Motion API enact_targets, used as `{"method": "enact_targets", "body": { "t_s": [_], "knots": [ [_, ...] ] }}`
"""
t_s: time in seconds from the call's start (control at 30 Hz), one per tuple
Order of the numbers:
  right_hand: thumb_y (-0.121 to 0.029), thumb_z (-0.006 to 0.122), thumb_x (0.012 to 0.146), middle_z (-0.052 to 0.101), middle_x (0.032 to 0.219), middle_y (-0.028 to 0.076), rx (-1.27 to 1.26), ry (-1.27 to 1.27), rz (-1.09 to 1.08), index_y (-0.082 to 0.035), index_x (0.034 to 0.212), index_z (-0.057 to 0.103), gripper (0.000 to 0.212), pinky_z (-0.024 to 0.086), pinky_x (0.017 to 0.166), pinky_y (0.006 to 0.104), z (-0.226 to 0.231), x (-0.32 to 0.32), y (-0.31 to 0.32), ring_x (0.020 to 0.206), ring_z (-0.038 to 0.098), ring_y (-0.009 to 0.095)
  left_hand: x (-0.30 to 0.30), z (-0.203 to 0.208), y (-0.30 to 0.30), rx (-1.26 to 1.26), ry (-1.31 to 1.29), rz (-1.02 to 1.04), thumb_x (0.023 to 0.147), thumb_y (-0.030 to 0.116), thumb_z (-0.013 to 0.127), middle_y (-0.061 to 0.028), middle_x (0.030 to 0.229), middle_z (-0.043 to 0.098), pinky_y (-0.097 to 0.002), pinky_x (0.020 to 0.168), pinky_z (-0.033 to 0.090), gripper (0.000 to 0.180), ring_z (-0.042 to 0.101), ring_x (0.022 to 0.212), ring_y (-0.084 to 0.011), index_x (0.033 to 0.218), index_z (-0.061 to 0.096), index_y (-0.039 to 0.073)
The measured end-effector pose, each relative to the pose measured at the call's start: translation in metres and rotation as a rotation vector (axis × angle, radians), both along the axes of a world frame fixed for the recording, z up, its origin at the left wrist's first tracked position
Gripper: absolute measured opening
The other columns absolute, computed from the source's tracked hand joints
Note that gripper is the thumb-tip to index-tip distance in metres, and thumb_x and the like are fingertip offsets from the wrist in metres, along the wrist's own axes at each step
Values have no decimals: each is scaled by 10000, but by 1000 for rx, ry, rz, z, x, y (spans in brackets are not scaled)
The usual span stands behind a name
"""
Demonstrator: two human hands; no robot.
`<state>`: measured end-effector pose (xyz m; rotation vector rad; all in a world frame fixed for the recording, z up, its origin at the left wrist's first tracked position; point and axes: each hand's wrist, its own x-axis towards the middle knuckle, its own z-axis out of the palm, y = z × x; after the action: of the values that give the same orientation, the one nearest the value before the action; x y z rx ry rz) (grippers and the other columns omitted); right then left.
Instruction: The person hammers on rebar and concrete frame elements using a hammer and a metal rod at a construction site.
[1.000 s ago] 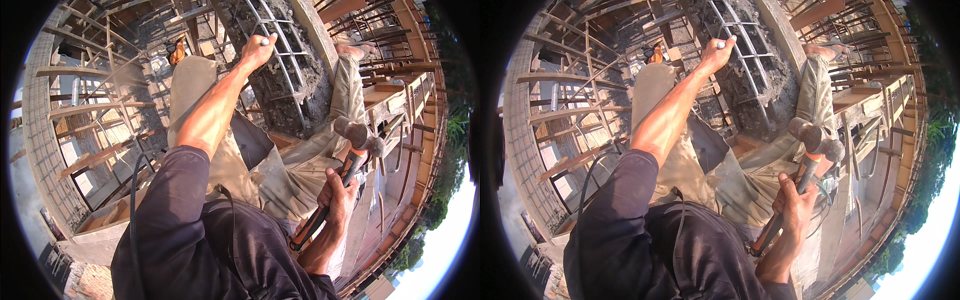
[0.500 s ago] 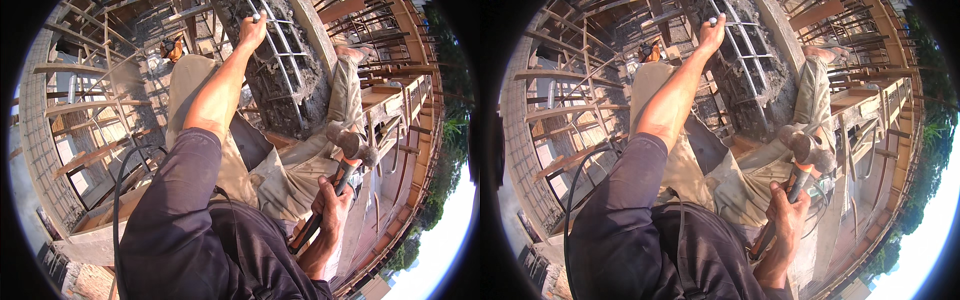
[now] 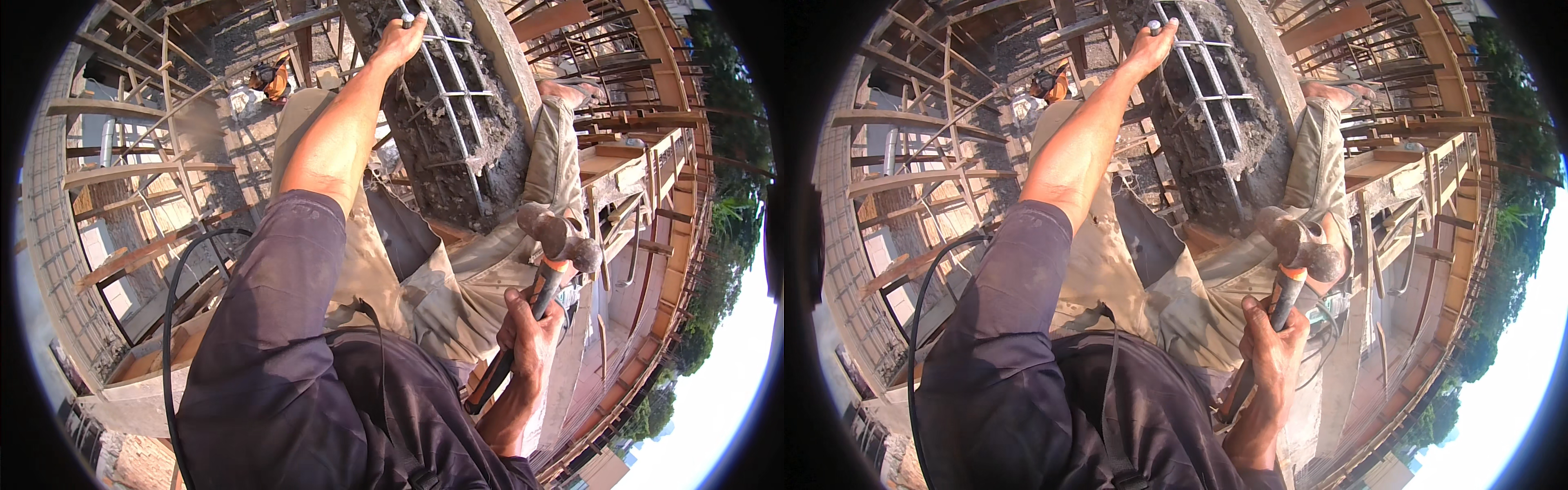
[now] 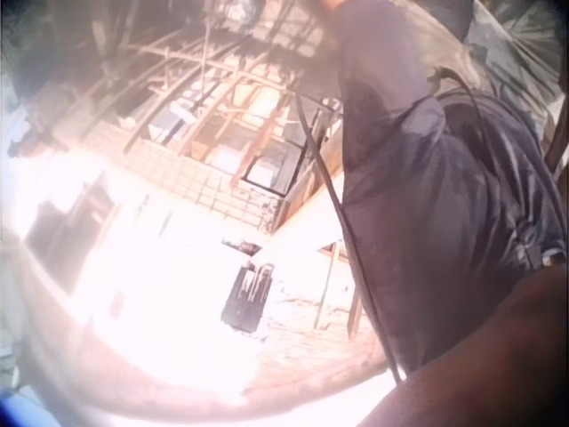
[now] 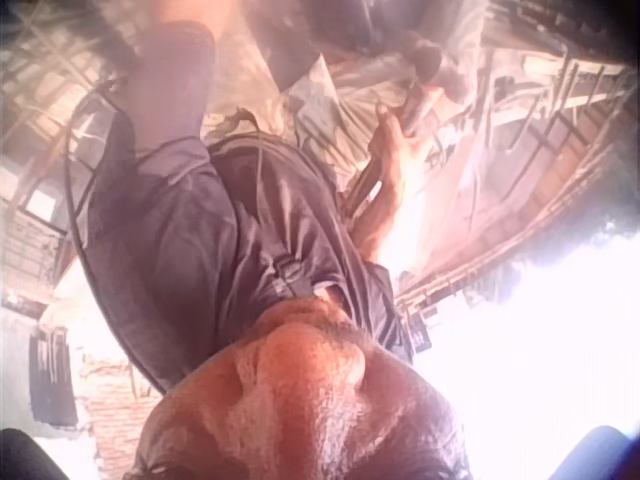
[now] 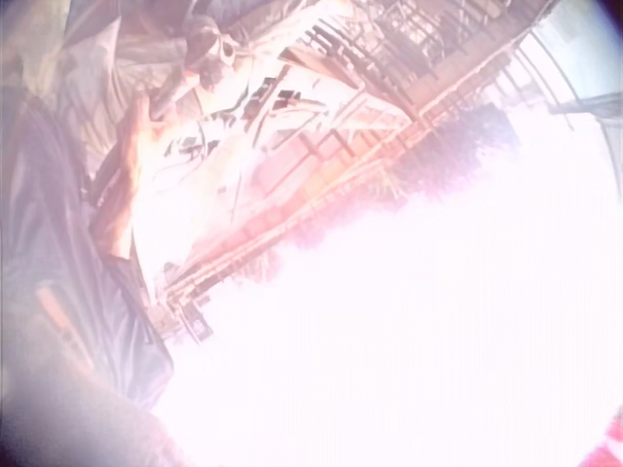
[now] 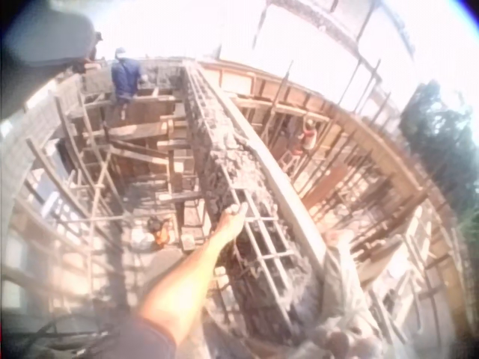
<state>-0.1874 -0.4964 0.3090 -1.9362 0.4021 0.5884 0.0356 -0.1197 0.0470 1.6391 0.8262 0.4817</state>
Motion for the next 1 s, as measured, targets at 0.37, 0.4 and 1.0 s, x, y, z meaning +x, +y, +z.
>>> {"method": "enact_targets", "body": {
  "t_s": [0.37, 0.4, 1.0],
  "knots": [
    [-106, 713, 897, 438, 554, -28, -36, -6, -18, -26, 813, 541, 207, 270, 386, 231, 4, -9, -1, 415, 368, 56, -19, -1, -36, -88, -129, -138, 970, 587, 530, -143, 723, 678, -463, 712, 483, 645, 634, 705, -264, 741, 644, -6],
    [-107, 715, 896, 440, 555, -26, -64, -15, 0, -27, 812, 541, 209, 274, 386, 232, 6, -11, -1, 415, 370, 57, -6, 3, -20, -97, -166, 30, 961, 595, 533, -177, 802, 711, -473, 788, 500, 643, 687, 815, -327, 815, 682, -14],
    [-155, 752, 867, 501, 563, -27, -173, -143, 113, -34, 720, 574, 260, 315, 434, 243, 31, -56, -5, 463, 431, 51, -20, 10, -8, -10, -34, 0, 966, 629, 480, -197, 817, 717, -459, 750, 514, 655, 694, 824, -381, 844, 711, 29]
  ]
}}
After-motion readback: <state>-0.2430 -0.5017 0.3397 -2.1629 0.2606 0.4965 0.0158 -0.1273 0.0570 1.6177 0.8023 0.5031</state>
